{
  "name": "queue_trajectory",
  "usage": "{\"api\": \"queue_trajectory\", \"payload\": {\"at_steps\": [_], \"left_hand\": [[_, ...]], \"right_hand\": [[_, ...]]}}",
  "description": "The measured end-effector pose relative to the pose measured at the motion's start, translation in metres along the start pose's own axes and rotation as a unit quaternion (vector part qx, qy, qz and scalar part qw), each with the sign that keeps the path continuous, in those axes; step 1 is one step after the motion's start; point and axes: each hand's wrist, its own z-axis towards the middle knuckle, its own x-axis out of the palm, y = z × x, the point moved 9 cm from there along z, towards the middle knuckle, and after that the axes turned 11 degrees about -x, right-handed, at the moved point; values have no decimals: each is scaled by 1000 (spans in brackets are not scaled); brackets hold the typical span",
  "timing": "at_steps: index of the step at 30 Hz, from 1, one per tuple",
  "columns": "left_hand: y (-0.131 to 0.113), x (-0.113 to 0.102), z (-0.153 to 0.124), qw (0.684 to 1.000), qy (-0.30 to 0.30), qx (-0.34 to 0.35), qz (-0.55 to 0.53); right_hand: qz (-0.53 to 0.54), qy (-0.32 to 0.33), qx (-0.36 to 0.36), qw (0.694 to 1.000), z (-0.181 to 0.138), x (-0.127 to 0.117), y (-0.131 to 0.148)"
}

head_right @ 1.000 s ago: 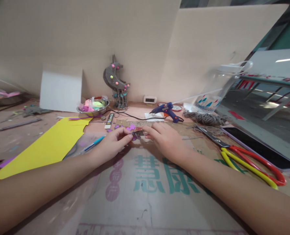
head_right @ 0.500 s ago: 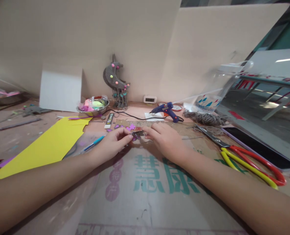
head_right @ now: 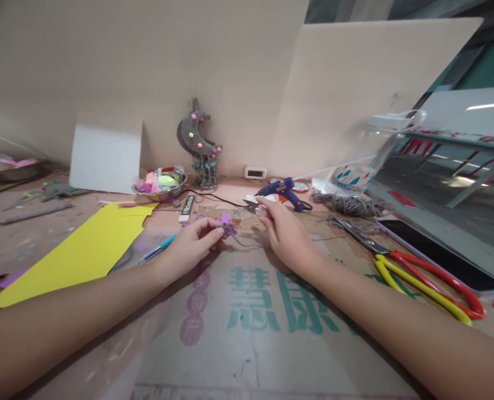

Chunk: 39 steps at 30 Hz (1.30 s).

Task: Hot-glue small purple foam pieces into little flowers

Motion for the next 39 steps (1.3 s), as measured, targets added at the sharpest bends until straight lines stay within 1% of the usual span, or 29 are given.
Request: {"api": "queue_trajectory", "payload": {"at_steps": [3,5,7,9,11,13,16,17,18,20,22,24,25,26,28,29,30,31,32,33,35,37,39], "left_hand": [[-2,-6,-2,999,-25,-3,-36],[-8,-12,-5,997,-50,24,-50],[-14,-16,-8,995,-69,55,-46],[-15,-17,-9,994,-73,68,-36],[-15,-18,-9,994,-79,74,-31],[-16,-20,-11,991,-94,87,-31],[-19,-22,-13,988,-107,105,-33],[-20,-22,-13,988,-105,107,-33],[-20,-22,-13,988,-102,107,-32],[-22,-22,-16,989,-102,105,-32],[-26,-24,-22,987,-115,106,-45],[-34,-24,-31,983,-120,116,-81],[-40,-22,-37,980,-106,126,-109],[-46,-17,-40,980,-70,127,-137],[-56,-7,-45,976,4,102,-194],[-61,-7,-47,972,22,86,-216],[-67,-10,-47,970,27,74,-230],[-73,-17,-47,968,15,73,-240],[-82,-25,-46,964,8,84,-251],[-90,-34,-45,960,5,98,-261],[-101,-52,-40,956,-10,109,-271],[-105,-67,-33,956,-30,110,-270],[-100,-73,-25,958,-36,94,-267]], "right_hand": [[18,57,11,998,-3,19,-10],[24,72,0,997,-2,21,-9],[33,42,-12,998,2,11,-3],[59,3,-23,998,6,-3,7],[95,-7,-29,995,8,-9,18],[127,31,-44,990,7,-3,31],[157,123,-87,976,0,19,50],[160,142,-94,972,-3,25,53],[163,149,-96,971,-5,29,53],[160,141,-93,973,-6,32,49],[134,128,-91,978,-5,31,41],[86,118,-89,985,-4,30,32],[60,113,-89,988,-4,29,28],[39,108,-91,989,-3,27,24],[5,102,-96,990,-3,25,18],[-9,107,-100,989,-3,24,15],[-23,116,-103,988,-3,23,13],[-35,126,-105,986,-2,21,10],[-47,134,-103,984,-1,18,5],[-61,143,-95,983,0,14,-1],[-101,153,-56,981,4,1,-18],[-158,160,-29,974,10,-15,-31],[-188,142,-35,971,17,-31,-29]]}}
